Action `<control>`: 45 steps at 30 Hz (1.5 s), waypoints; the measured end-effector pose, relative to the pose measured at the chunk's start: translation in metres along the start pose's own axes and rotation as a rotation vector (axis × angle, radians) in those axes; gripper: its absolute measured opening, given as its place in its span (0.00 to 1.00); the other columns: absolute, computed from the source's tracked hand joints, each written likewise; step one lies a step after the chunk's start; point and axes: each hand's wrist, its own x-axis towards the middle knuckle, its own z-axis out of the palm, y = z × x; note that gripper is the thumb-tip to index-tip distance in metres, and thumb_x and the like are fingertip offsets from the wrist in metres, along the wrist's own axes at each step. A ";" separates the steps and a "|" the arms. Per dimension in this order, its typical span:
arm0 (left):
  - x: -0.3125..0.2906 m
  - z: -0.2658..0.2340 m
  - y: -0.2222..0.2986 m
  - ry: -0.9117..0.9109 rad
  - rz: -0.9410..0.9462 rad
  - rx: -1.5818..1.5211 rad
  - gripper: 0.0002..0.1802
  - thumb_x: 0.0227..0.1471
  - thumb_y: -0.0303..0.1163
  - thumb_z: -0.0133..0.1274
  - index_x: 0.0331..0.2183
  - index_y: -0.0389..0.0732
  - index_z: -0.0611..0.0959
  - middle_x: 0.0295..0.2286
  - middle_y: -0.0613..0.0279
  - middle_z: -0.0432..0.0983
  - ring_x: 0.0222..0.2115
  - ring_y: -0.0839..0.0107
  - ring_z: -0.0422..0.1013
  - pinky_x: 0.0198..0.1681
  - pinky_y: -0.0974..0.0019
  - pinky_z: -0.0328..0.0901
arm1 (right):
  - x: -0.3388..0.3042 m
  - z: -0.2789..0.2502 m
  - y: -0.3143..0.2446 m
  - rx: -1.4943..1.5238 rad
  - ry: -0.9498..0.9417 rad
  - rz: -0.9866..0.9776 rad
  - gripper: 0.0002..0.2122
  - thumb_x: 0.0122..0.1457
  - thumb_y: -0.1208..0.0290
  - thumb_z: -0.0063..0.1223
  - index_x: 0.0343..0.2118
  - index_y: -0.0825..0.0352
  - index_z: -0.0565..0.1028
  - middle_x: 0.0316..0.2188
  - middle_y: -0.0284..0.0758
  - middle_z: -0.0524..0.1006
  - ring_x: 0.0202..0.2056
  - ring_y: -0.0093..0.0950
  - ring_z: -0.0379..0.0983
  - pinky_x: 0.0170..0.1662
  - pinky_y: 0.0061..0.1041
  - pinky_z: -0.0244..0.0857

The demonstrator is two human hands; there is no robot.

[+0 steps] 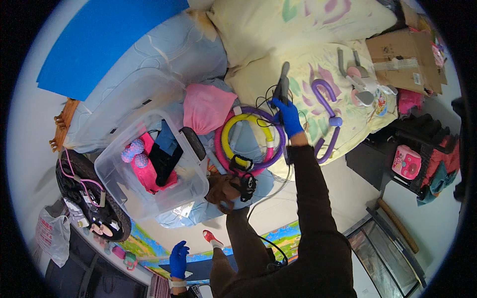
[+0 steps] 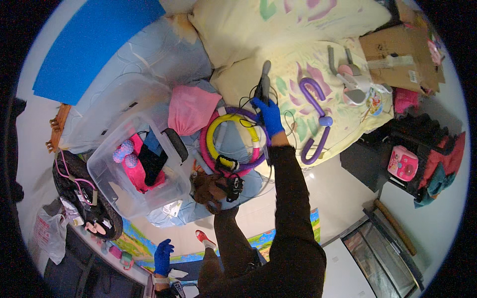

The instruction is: The person sorts and organizes various items in a cluttered room. They pick up and place a pink cloth, a black pouch, a pink hanger, a blue hanger, a hair straightener, and a coiled cable into a clear plastic bin. The person also handles a small white object and a black strap.

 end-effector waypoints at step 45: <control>-0.248 -0.068 0.114 -0.962 0.691 -0.179 0.24 0.51 0.41 0.53 0.44 0.35 0.72 0.35 0.56 0.74 0.31 0.69 0.73 0.35 0.68 0.70 | -0.694 0.101 -0.192 -1.106 0.029 -1.743 0.26 0.51 0.75 0.46 0.57 0.61 0.60 0.56 0.42 0.60 0.56 0.38 0.58 0.58 0.33 0.51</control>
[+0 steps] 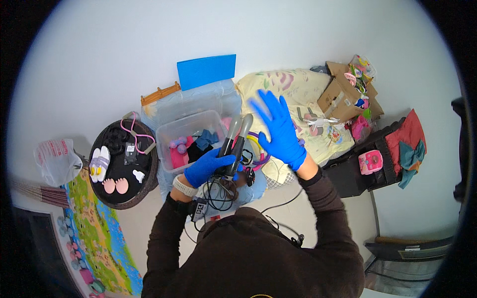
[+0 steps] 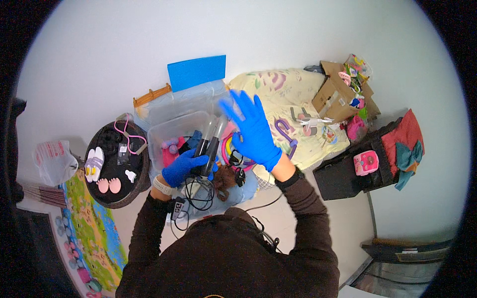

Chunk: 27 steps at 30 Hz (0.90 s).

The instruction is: The person sorts and organizes various items in a cluttered room. They pick up and place a pink cloth, a black pouch, a pink hanger, a blue hanger, a hair straightener, and a coiled cable into a clear plastic bin. The person also handles a small white object and a black strap.

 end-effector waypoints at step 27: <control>-0.030 -0.084 -0.045 0.450 0.596 1.003 0.11 0.57 0.30 0.42 0.38 0.37 0.77 0.29 0.65 0.73 0.28 0.79 0.68 0.31 0.75 0.64 | -0.037 0.011 0.085 0.559 -0.432 0.676 0.16 0.46 0.69 0.61 0.37 0.71 0.74 0.25 0.30 0.75 0.26 0.17 0.68 0.30 0.20 0.63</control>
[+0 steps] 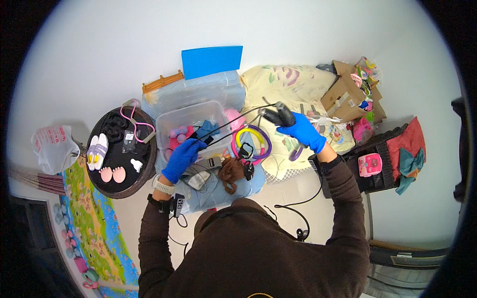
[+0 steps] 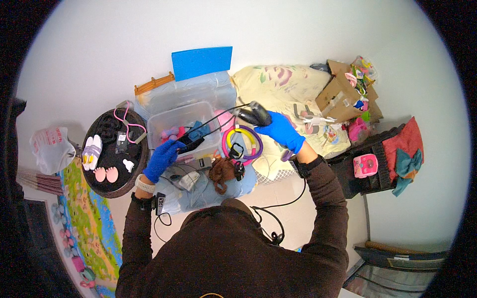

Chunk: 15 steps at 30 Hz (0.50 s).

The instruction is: The person sorts and organizes various items in a cluttered room. They pick up and place a pink cloth, a black pouch, a pink hanger, a blue hanger, a hair straightener, and a coiled cable into a clear plastic bin. The person also handles a small white object and a black strap.

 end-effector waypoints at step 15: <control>-0.107 -0.085 -0.086 0.284 -0.657 -0.235 0.11 0.48 0.20 0.45 0.34 0.36 0.80 0.24 0.65 0.76 0.20 0.81 0.64 0.22 0.76 0.59 | -0.033 -0.089 0.093 0.207 0.454 0.277 0.08 0.45 0.70 0.59 0.28 0.66 0.75 0.16 0.25 0.69 0.17 0.15 0.60 0.20 0.17 0.54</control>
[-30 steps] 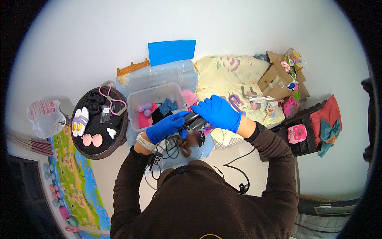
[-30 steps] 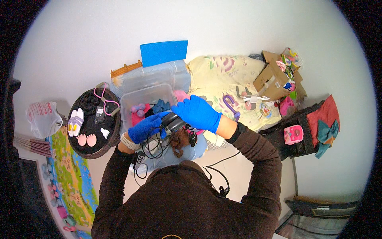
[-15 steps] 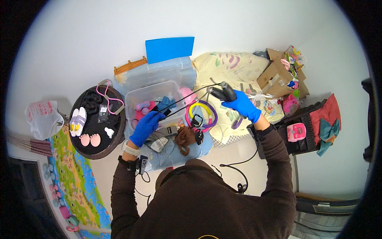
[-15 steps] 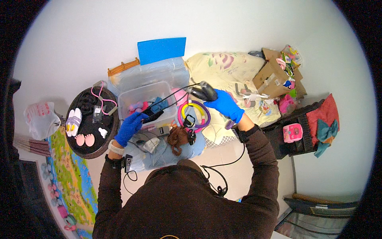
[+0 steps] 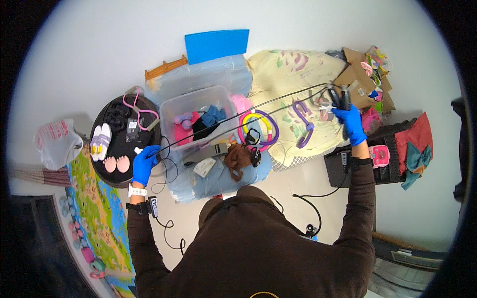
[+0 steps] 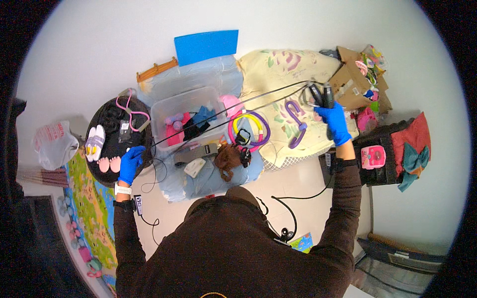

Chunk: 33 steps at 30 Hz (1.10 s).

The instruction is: The person sorts and organizes various items in a cluttered room. They pick up and place a pink cloth, a black pouch, a pink hanger, a blue hanger, a hair straightener, and a coiled cable into a clear plastic bin. The person also handles a small white object and a black strap.

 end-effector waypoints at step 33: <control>-0.027 0.112 0.124 -0.377 0.197 -0.412 0.26 0.50 0.24 0.51 0.52 0.40 0.65 0.45 0.61 0.65 0.46 0.73 0.63 0.49 0.69 0.61 | -0.114 0.238 -0.133 0.312 -1.298 0.061 0.12 0.50 0.74 0.57 0.38 0.70 0.74 0.24 0.36 0.77 0.25 0.23 0.73 0.30 0.20 0.67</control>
